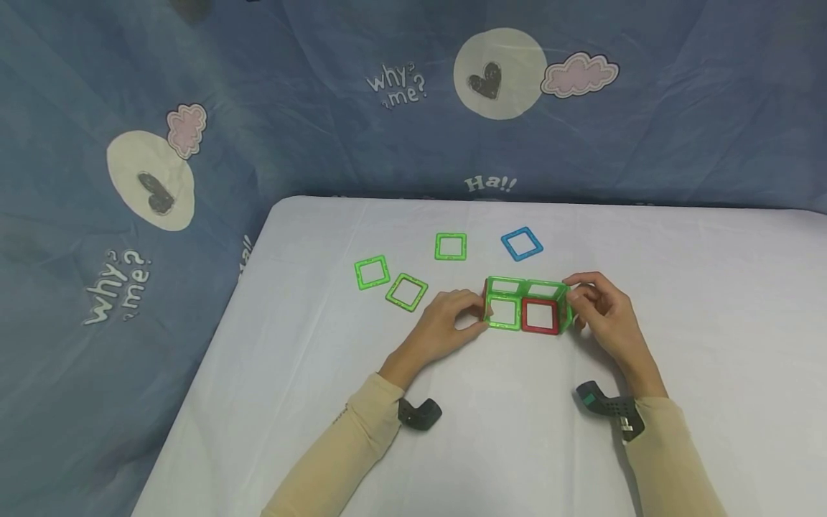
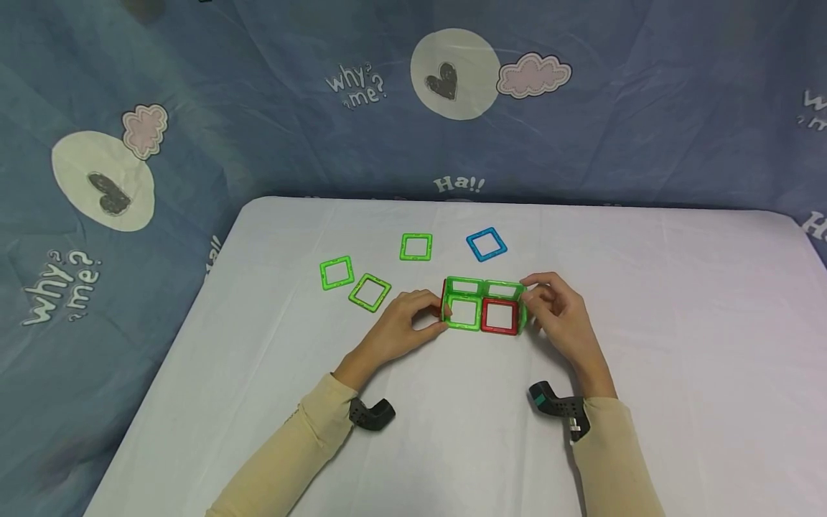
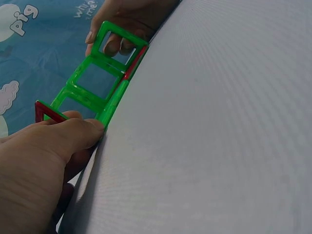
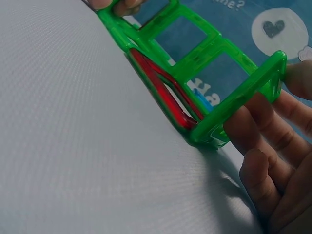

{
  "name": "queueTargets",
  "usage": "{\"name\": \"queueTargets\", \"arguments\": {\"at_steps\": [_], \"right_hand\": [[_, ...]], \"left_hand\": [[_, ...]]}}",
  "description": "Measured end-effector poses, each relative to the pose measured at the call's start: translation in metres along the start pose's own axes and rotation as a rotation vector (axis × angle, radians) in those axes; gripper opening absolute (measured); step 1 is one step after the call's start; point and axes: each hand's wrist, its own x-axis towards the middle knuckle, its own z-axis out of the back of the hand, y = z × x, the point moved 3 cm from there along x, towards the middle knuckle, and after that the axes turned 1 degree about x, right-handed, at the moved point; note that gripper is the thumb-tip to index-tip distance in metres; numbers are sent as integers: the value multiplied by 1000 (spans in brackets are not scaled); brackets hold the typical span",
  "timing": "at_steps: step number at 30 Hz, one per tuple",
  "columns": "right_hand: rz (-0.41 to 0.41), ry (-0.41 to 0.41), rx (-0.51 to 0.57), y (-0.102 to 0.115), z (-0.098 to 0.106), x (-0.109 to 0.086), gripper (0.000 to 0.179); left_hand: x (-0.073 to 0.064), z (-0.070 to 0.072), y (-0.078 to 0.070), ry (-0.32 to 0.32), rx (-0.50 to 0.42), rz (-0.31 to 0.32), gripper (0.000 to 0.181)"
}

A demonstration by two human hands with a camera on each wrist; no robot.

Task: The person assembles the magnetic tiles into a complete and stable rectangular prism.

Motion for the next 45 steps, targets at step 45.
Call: {"name": "queueTargets", "arguments": {"at_steps": [45], "right_hand": [[12,-318,112,-5,7,3,16]], "left_hand": [[-2,4,0,6,-106,60,40]]}}
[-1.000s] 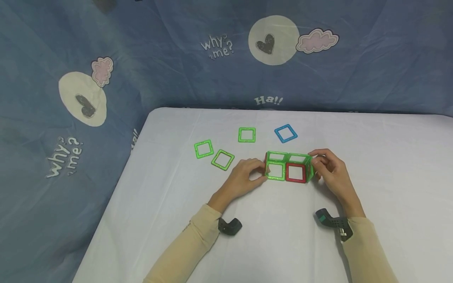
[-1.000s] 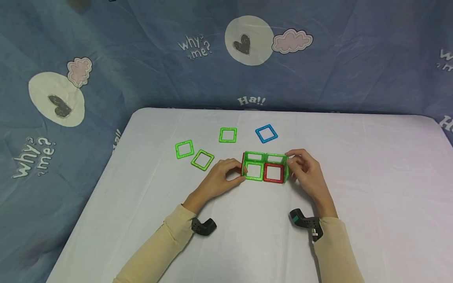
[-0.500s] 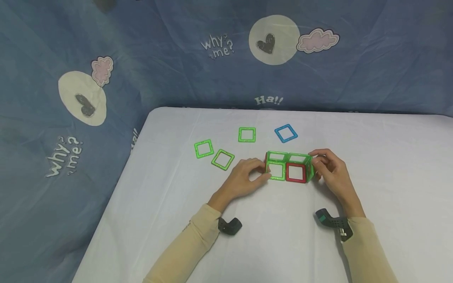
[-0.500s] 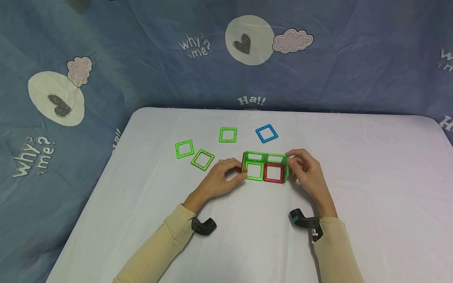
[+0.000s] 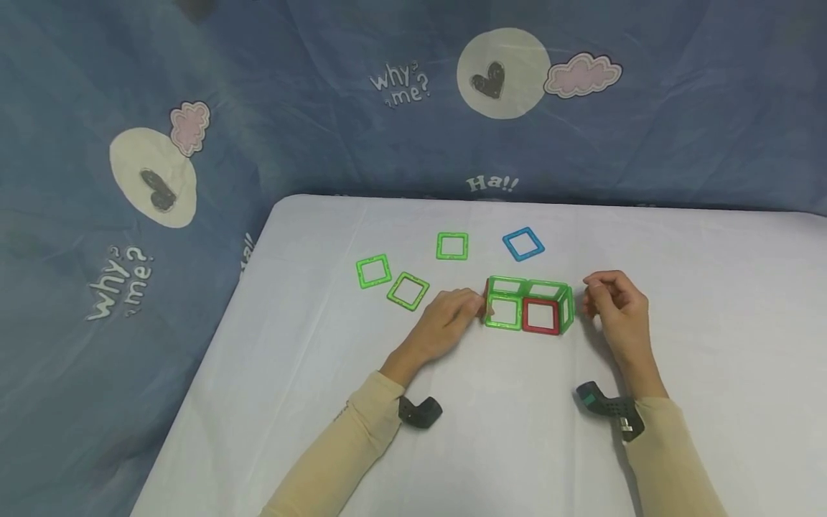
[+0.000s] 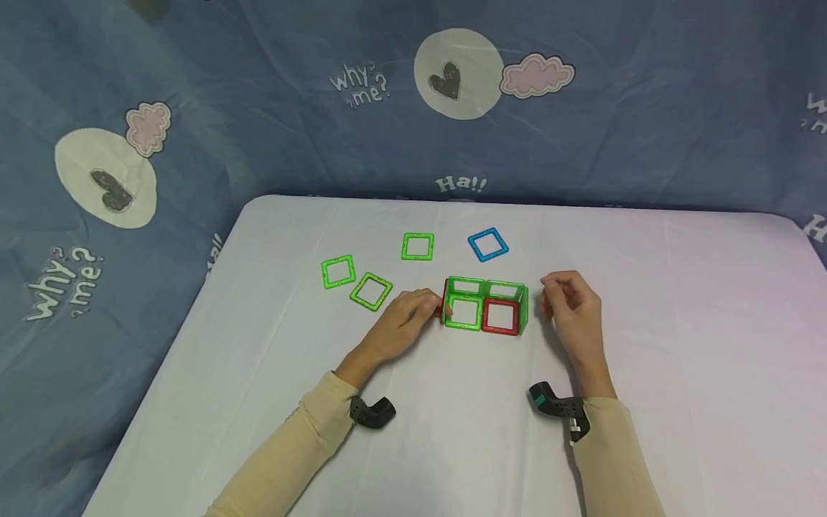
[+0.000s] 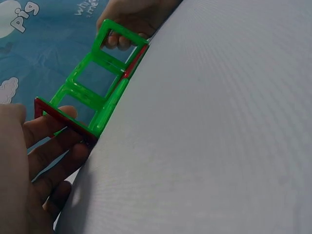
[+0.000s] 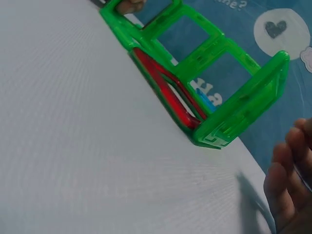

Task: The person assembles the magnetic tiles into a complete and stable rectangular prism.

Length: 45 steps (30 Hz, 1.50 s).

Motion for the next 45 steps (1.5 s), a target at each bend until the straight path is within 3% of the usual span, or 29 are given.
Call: {"name": "queueTargets", "arguments": {"at_steps": [4,6,12,17,22,38,45], "right_hand": [[3,-55,-68,0,-1,1,18],[7,-30,-106,-2,-2,2,19],[43,78,-362,-5,-4,5,19],[72,126,-440,-5,-5,8,19],[113,169,-487,-7,-4,14,18],[206,238,-473,-13,-9,32,15],[208,266,-514,-13,-14,38,16]], "left_hand": [[-1,0,2,-5,5,13,35],[-1,-1,3,-1,8,23,34],[0,-2,2,6,17,24,32],[0,-1,2,9,20,43,31],[0,-3,2,21,10,56,31],[-1,-1,0,27,47,58,32],[-1,-1,3,19,42,44,30]]}}
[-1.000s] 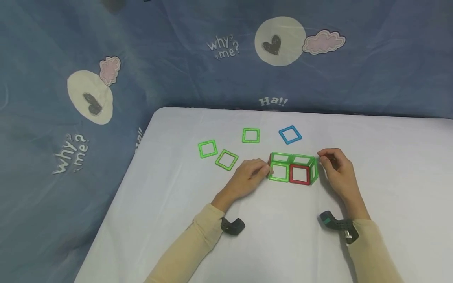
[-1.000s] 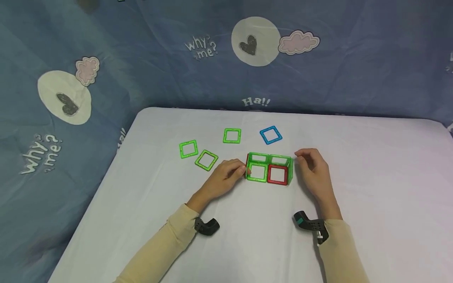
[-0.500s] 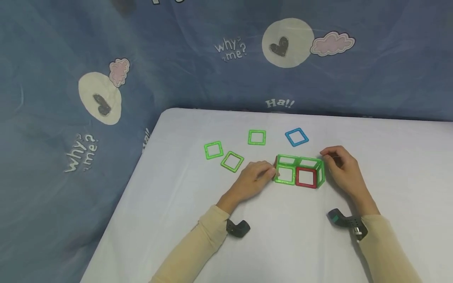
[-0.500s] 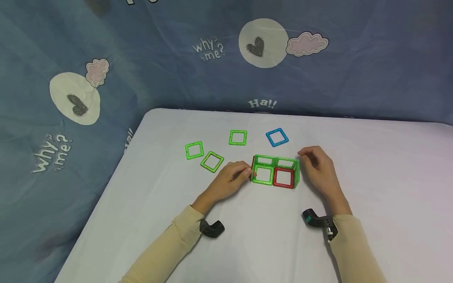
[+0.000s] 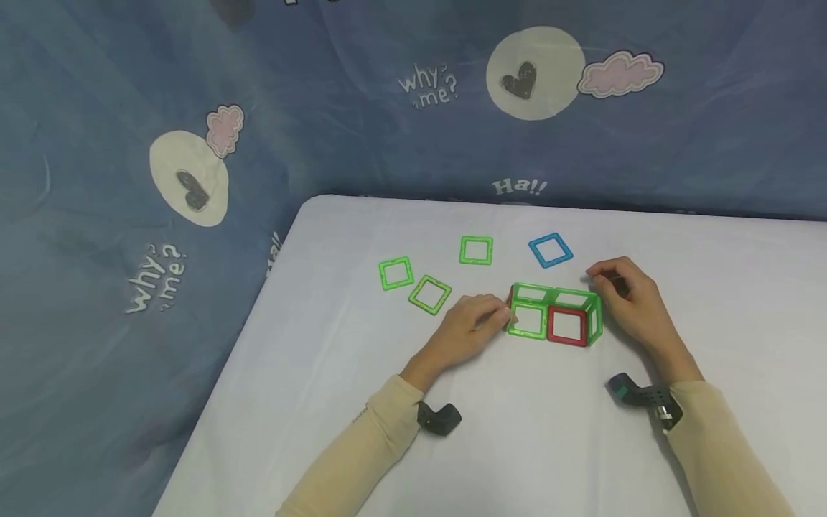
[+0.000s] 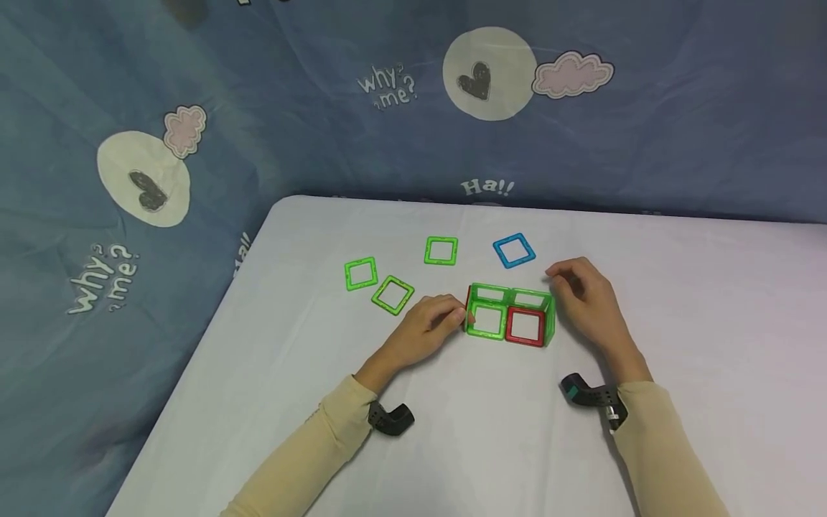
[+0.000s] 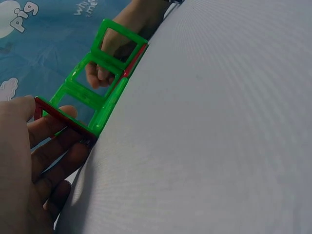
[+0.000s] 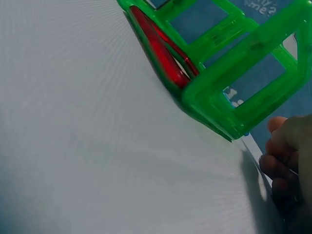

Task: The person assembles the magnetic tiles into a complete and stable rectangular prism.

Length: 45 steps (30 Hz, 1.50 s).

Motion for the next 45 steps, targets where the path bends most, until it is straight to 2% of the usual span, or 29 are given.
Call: {"name": "queueTargets", "arguments": {"at_steps": [9,17,21,24,27,32,35,39,41,45], "right_hand": [[35,83,-17,1,-4,11,24],[106,191,-105,5,-8,15,43],[134,238,-144,5,-10,14,44],[156,244,-154,5,-9,14,42],[209,263,-181,7,-8,14,46],[220,314,-163,10,-6,12,55],[211,293,-156,9,-6,12,55],[194,210,-171,6,-5,12,44],[174,178,-168,5,-4,11,37],[166,165,-159,6,-2,10,30]], "left_hand": [[0,3,-2,18,8,37,29],[0,2,-2,13,21,27,28],[-1,2,-3,15,21,31,28],[-2,2,-3,19,24,35,28],[-1,2,-4,18,28,32,28],[-1,3,-3,14,27,26,27],[0,3,-3,7,22,13,27],[0,4,-4,1,23,-2,27],[-1,4,-4,5,24,6,27],[-1,4,-4,17,28,28,28]]}}
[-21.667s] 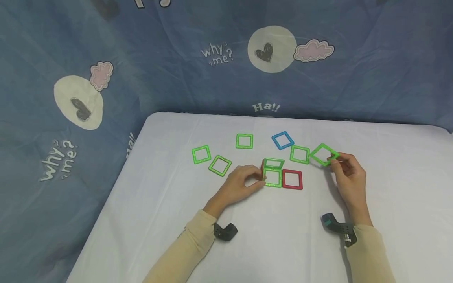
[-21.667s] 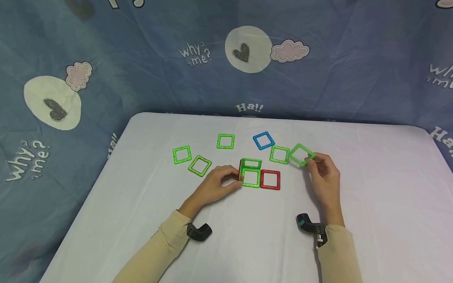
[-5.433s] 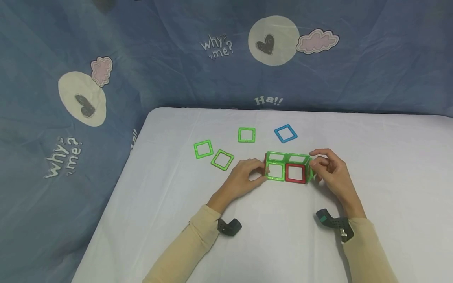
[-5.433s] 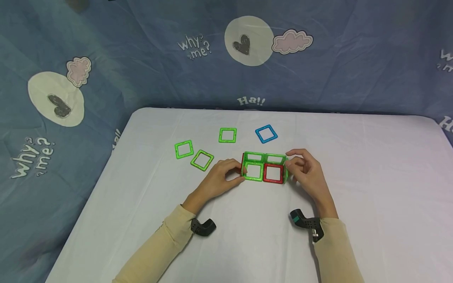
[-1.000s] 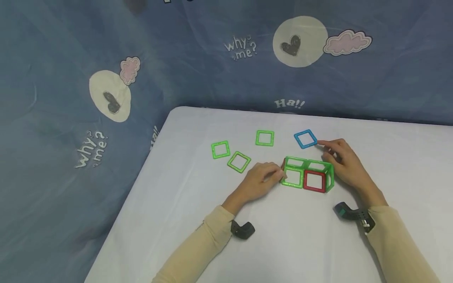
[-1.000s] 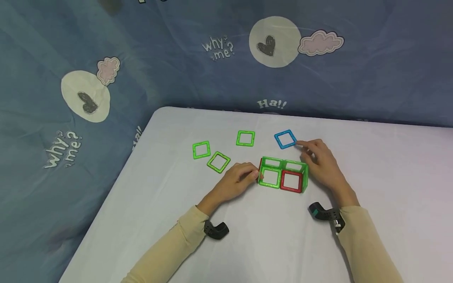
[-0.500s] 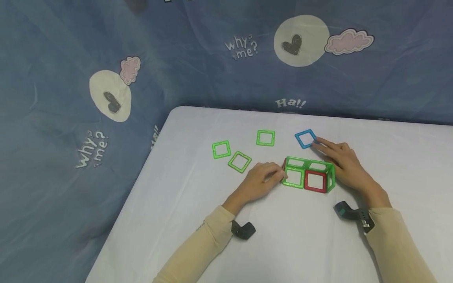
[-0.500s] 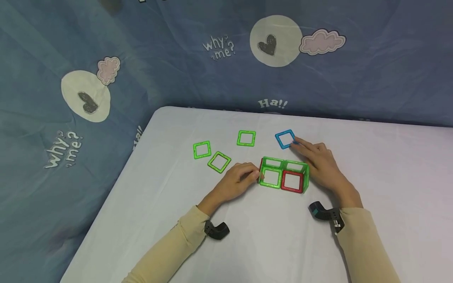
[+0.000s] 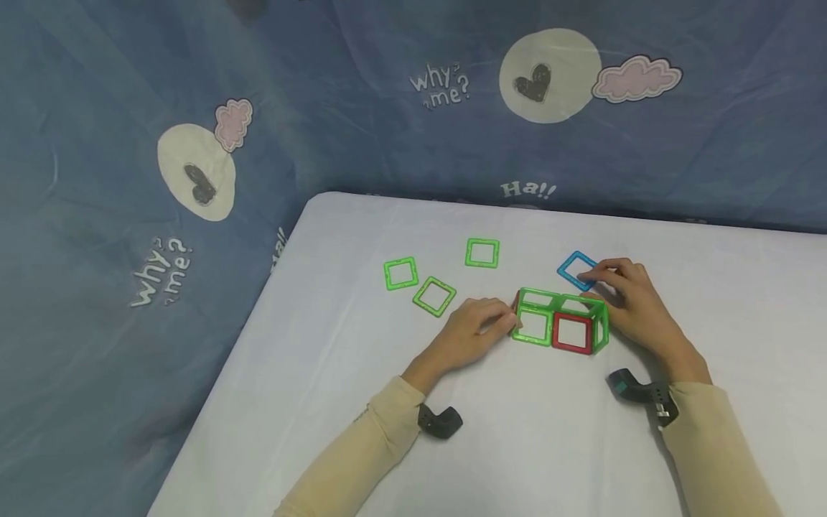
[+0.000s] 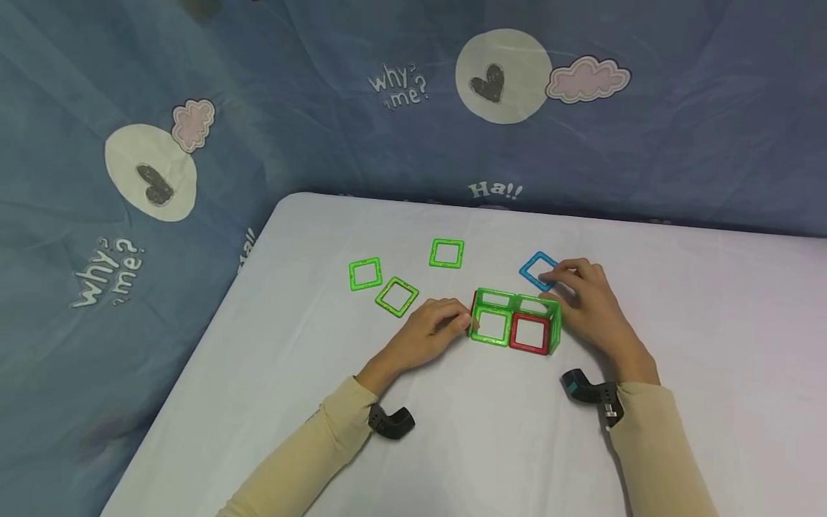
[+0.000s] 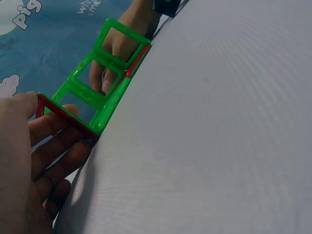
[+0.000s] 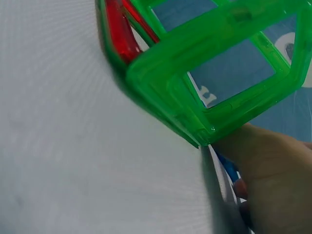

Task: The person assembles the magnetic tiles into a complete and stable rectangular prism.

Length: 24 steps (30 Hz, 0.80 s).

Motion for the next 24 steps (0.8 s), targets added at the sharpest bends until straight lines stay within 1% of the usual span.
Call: {"name": "queueTargets", "arguments": {"at_steps": [3,6,8,10,14,16,20,22,24], "right_hand": [[-5,-28,-10,0,2,-1,29],[-28,-79,-27,-1,5,-3,22],[-65,-122,-22,-3,7,-5,17],[-103,-175,8,-6,9,-8,15],[-170,-300,106,-11,13,-12,16],[-209,-349,160,-14,14,-13,18],[-322,-448,316,-17,19,-15,23],[-388,-519,402,-15,22,-17,22],[-436,-595,472,-11,26,-18,18]], "left_hand": [[1,-1,-1,8,1,6,28],[2,-1,-1,8,-2,-3,28],[3,-2,-1,3,-3,-17,28],[4,-2,-1,-5,-7,-32,27],[3,-1,0,-10,-6,-33,26],[3,0,0,-10,-8,-31,26],[3,0,0,-9,-22,-23,26],[2,0,0,-8,-27,-15,26],[0,0,1,-10,-25,-5,27]]}}
